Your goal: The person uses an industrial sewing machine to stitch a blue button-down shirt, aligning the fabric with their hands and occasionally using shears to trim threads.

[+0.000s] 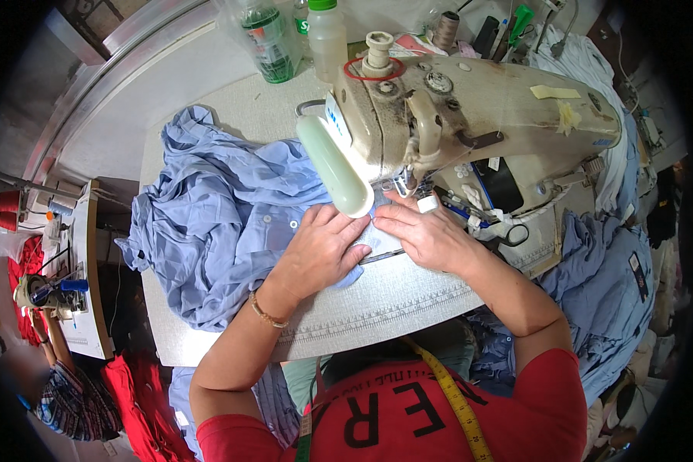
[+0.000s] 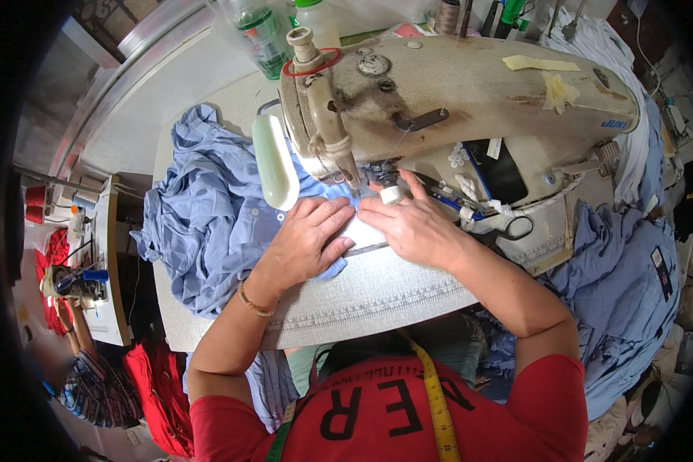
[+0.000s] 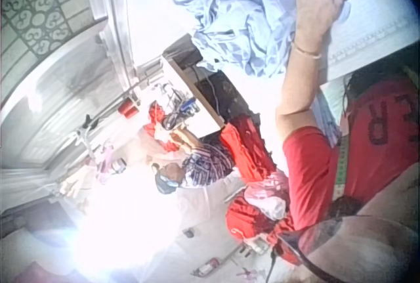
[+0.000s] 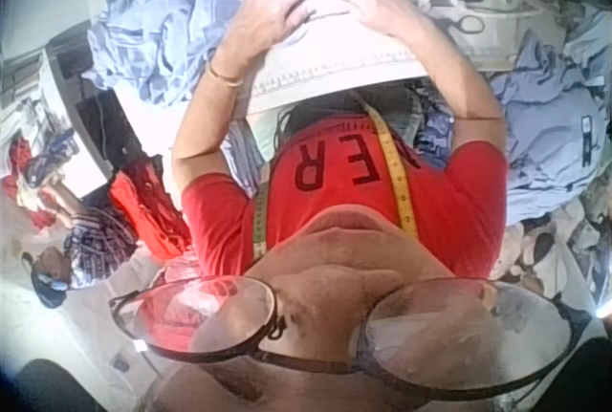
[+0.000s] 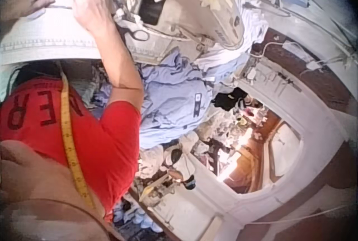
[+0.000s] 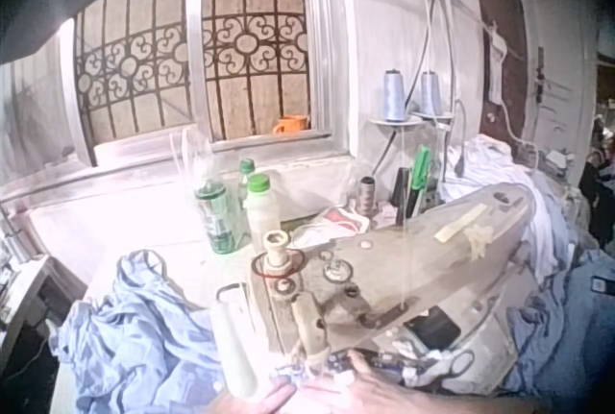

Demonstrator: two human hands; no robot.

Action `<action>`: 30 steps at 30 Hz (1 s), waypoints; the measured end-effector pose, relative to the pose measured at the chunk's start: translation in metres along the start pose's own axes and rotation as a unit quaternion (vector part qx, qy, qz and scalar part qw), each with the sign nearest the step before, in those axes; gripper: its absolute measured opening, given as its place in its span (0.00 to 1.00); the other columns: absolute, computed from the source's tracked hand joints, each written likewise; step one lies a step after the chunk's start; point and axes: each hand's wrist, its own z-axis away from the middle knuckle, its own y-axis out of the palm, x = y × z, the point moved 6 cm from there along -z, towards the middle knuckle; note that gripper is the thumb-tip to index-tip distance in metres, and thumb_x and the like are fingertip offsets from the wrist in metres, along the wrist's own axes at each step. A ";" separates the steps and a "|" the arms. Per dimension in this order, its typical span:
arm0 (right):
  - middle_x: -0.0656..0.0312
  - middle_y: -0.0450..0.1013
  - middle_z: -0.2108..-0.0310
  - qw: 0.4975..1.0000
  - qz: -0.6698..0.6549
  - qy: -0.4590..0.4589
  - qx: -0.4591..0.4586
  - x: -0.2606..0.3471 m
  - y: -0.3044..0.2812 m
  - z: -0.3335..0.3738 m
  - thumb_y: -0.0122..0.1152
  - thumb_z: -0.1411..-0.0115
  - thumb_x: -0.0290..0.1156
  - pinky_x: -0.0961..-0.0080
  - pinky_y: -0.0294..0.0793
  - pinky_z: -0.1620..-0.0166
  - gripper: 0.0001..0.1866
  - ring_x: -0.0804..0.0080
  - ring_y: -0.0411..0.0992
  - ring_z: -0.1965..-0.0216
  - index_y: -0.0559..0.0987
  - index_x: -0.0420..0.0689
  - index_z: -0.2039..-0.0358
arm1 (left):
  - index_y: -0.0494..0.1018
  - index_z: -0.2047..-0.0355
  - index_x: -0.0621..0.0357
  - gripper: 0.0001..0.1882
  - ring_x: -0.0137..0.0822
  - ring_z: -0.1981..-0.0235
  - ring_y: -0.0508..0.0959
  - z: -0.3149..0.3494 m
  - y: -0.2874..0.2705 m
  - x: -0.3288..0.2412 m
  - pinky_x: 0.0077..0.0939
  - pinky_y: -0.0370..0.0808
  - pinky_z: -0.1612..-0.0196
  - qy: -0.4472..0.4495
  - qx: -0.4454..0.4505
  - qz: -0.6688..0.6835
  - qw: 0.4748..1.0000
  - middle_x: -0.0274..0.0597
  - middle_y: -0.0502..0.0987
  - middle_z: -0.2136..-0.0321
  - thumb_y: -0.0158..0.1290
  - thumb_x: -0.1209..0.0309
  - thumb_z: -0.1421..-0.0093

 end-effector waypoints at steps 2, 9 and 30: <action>0.60 0.73 0.51 1.000 -0.001 -0.002 0.001 -0.002 0.002 0.001 0.51 0.48 0.19 0.43 0.47 0.35 0.19 0.60 0.68 0.43 0.79 0.43 0.55 | 0.72 0.51 0.63 0.23 0.44 0.55 0.70 0.000 0.001 0.000 0.36 0.67 0.49 -0.001 0.003 0.001 1.000 0.44 0.73 0.51 0.57 0.62 0.43; 0.59 0.73 0.51 1.000 0.009 -0.004 0.009 0.000 0.001 0.001 0.51 0.48 0.20 0.42 0.47 0.35 0.19 0.61 0.70 0.44 0.78 0.42 0.54 | 0.72 0.52 0.65 0.23 0.45 0.55 0.70 -0.001 0.000 0.000 0.36 0.68 0.50 0.008 -0.003 0.004 1.000 0.46 0.73 0.51 0.57 0.62 0.44; 0.58 0.72 0.51 0.998 0.054 0.029 -0.015 -0.003 0.003 -0.005 0.50 0.45 0.23 0.45 0.47 0.36 0.19 0.58 0.73 0.54 0.77 0.44 0.52 | 0.72 0.52 0.67 0.22 0.49 0.55 0.71 -0.010 0.003 0.020 0.38 0.71 0.50 0.012 -0.026 0.004 1.000 0.49 0.73 0.53 0.57 0.65 0.44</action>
